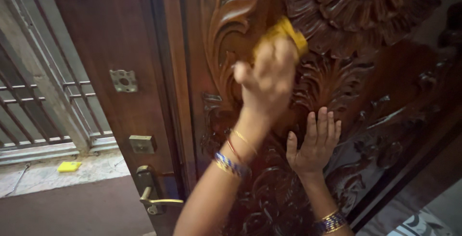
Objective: The person wipes a carved wooden door with a yellow cloth, moving methodically across the surface and into the carved details. The person briefly dips the cloth into a small container on a blue bucket before resuming wiping.
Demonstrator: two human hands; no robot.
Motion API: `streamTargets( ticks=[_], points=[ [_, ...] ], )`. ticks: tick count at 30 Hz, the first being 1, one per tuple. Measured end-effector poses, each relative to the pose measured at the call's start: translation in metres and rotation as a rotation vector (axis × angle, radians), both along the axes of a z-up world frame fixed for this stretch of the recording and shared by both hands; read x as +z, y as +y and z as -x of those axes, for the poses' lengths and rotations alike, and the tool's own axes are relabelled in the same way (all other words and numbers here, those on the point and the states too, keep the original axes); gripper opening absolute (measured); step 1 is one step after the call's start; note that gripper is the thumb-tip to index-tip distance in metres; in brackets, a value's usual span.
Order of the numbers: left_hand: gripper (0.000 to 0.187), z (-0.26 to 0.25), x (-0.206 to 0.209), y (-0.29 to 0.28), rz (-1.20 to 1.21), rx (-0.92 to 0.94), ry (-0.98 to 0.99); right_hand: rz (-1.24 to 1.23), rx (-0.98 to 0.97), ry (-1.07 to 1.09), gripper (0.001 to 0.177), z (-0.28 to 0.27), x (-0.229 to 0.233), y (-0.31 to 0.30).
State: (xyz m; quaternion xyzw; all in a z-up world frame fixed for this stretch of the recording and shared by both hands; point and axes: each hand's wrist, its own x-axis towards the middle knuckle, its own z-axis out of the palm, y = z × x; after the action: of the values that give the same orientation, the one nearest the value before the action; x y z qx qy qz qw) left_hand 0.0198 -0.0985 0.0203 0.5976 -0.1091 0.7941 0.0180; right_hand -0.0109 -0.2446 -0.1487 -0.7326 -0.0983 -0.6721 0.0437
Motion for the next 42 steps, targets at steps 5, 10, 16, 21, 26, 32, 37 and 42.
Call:
streamTargets(
  ticks=[5,10,16,21,26,32,37,42],
  points=[
    [0.024,0.016,-0.024,-0.005,-0.018,-0.016,0.008,-0.001,0.012,0.001,0.059,0.001,0.001,0.0],
    [0.027,-0.02,0.006,0.034,0.026,0.159,-0.134,0.005,0.016,-0.001,0.058,0.002,0.002,0.0],
    [0.015,0.0,-0.001,0.016,-0.063,0.081,-0.038,-0.002,0.015,-0.013,0.058,-0.001,0.003,-0.001],
    [0.024,0.032,-0.037,0.017,-0.125,0.089,0.004,0.003,0.003,0.012,0.059,0.002,0.004,0.001],
    [0.021,-0.002,-0.022,0.055,-0.033,0.143,-0.014,0.005,0.014,0.011,0.057,0.003,0.002,-0.002],
    [0.021,0.005,-0.076,0.072,-0.105,0.109,0.022,0.013,0.009,0.015,0.058,0.001,0.0,-0.002],
    [0.025,0.036,-0.127,0.057,-0.042,0.092,0.123,0.01,0.01,0.01,0.058,0.002,0.003,0.0],
    [0.011,0.014,-0.087,0.063,-0.017,0.094,-0.011,0.027,0.004,-0.025,0.057,0.002,0.004,-0.002]
  ],
)
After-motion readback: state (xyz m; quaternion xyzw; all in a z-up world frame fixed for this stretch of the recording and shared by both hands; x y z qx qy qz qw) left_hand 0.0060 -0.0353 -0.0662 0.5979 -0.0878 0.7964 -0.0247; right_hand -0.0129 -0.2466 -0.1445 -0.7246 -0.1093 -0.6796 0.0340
